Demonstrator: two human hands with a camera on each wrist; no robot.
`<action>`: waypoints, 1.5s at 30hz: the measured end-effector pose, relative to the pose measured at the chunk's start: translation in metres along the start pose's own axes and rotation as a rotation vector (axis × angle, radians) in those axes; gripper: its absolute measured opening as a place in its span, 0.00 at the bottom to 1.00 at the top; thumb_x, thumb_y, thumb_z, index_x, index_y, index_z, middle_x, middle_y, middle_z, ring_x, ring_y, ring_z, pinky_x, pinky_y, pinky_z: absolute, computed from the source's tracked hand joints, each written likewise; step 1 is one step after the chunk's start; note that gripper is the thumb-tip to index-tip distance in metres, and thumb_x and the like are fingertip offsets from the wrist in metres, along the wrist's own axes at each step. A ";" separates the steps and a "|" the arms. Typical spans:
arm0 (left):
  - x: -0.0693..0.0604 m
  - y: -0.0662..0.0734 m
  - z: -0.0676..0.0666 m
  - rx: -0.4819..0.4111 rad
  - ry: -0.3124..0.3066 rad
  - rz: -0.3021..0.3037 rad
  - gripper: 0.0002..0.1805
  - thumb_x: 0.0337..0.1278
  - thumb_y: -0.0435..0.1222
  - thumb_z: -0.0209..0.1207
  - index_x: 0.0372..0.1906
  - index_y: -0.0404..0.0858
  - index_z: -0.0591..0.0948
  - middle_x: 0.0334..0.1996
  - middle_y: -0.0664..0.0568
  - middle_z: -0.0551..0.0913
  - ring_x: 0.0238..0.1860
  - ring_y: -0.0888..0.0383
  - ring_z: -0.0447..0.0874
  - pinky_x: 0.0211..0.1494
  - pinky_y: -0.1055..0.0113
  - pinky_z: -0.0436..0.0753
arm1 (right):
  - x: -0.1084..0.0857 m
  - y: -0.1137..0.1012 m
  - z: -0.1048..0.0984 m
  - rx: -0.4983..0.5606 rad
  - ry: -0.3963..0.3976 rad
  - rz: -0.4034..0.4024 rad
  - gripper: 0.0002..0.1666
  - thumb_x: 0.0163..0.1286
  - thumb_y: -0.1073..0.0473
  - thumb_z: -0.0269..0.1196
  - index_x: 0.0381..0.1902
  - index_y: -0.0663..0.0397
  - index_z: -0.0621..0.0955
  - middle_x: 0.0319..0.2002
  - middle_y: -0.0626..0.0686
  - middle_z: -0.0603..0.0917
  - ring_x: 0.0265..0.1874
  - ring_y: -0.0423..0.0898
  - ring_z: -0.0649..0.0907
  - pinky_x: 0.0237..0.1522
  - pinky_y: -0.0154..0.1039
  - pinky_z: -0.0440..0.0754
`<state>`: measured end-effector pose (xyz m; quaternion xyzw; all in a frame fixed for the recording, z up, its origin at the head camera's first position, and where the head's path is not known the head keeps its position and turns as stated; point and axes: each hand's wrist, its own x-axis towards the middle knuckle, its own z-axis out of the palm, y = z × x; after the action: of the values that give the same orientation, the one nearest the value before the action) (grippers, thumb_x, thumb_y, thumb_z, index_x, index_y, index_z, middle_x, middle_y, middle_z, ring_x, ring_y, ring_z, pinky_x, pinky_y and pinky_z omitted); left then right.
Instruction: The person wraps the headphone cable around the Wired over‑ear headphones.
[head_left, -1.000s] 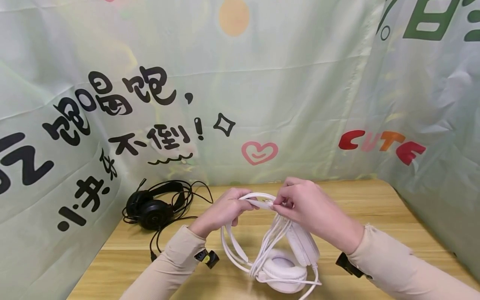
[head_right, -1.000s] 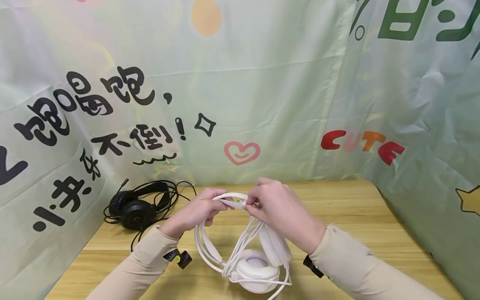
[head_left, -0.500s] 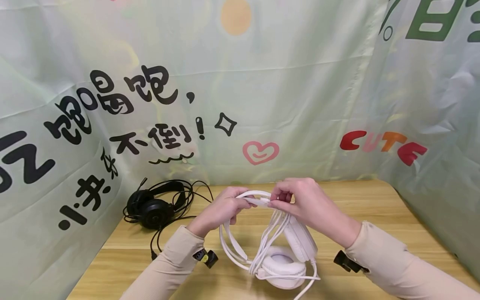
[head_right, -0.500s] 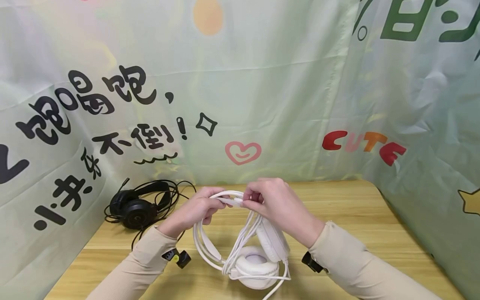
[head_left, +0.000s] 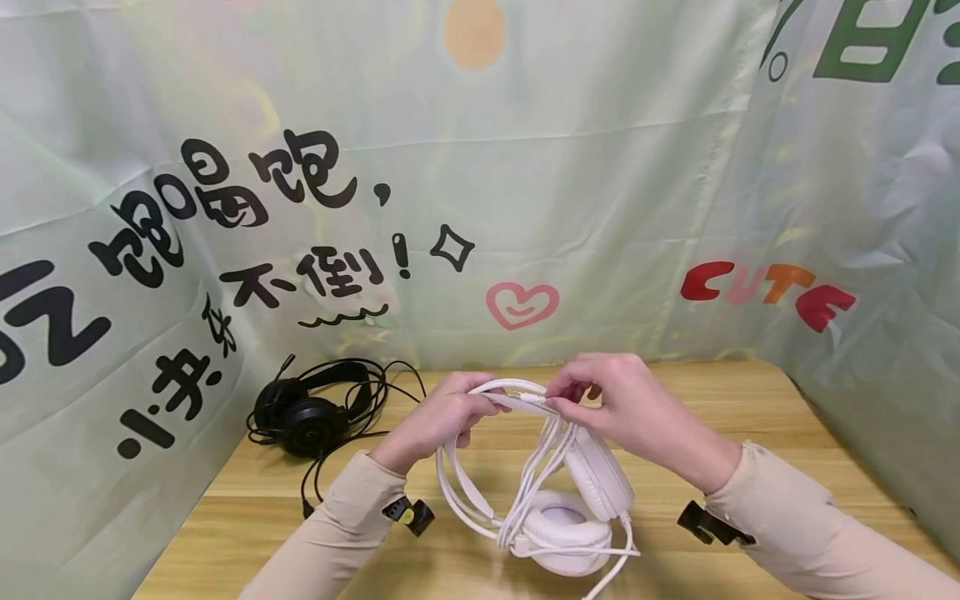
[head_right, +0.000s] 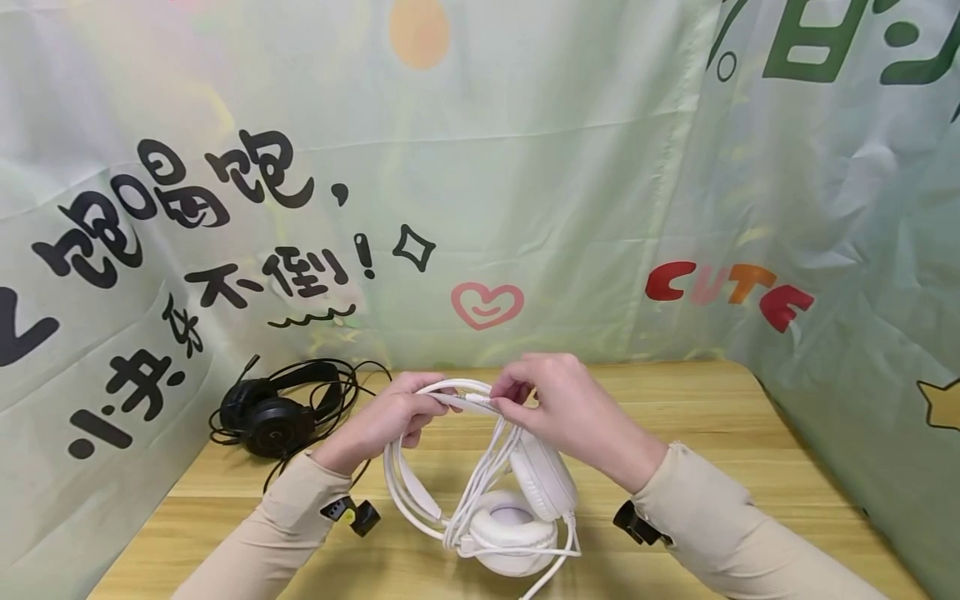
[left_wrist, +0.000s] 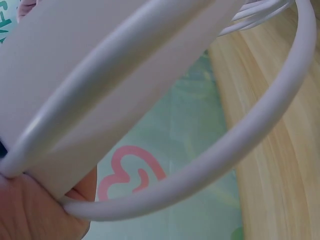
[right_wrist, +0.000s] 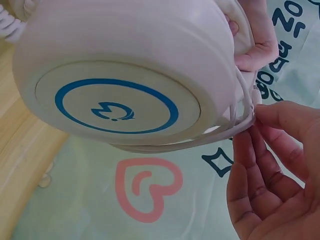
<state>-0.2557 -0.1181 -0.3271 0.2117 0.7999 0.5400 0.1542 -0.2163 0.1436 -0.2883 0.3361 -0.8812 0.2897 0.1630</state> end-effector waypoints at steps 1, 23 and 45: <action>0.000 0.000 0.000 0.001 0.001 0.000 0.14 0.67 0.32 0.55 0.52 0.33 0.85 0.15 0.59 0.59 0.17 0.61 0.59 0.19 0.69 0.67 | 0.000 0.000 0.001 -0.008 0.000 -0.002 0.08 0.66 0.63 0.76 0.36 0.41 0.90 0.32 0.36 0.86 0.32 0.30 0.83 0.37 0.35 0.86; 0.000 0.003 0.006 0.083 0.067 0.032 0.07 0.63 0.32 0.57 0.43 0.34 0.81 0.25 0.54 0.69 0.15 0.59 0.66 0.20 0.67 0.72 | 0.010 -0.007 0.022 -0.241 0.076 0.103 0.15 0.64 0.65 0.75 0.31 0.48 0.77 0.23 0.43 0.76 0.22 0.37 0.74 0.25 0.35 0.75; -0.003 -0.002 -0.007 -0.064 0.106 -0.004 0.12 0.62 0.29 0.53 0.45 0.28 0.81 0.13 0.59 0.58 0.14 0.61 0.56 0.20 0.69 0.66 | -0.020 0.033 0.011 0.048 0.018 0.015 0.19 0.71 0.60 0.74 0.57 0.36 0.91 0.46 0.38 0.91 0.45 0.39 0.89 0.44 0.37 0.86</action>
<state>-0.2572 -0.1259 -0.3261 0.1761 0.7898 0.5753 0.1197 -0.2256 0.1666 -0.3193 0.3307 -0.8750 0.3151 0.1604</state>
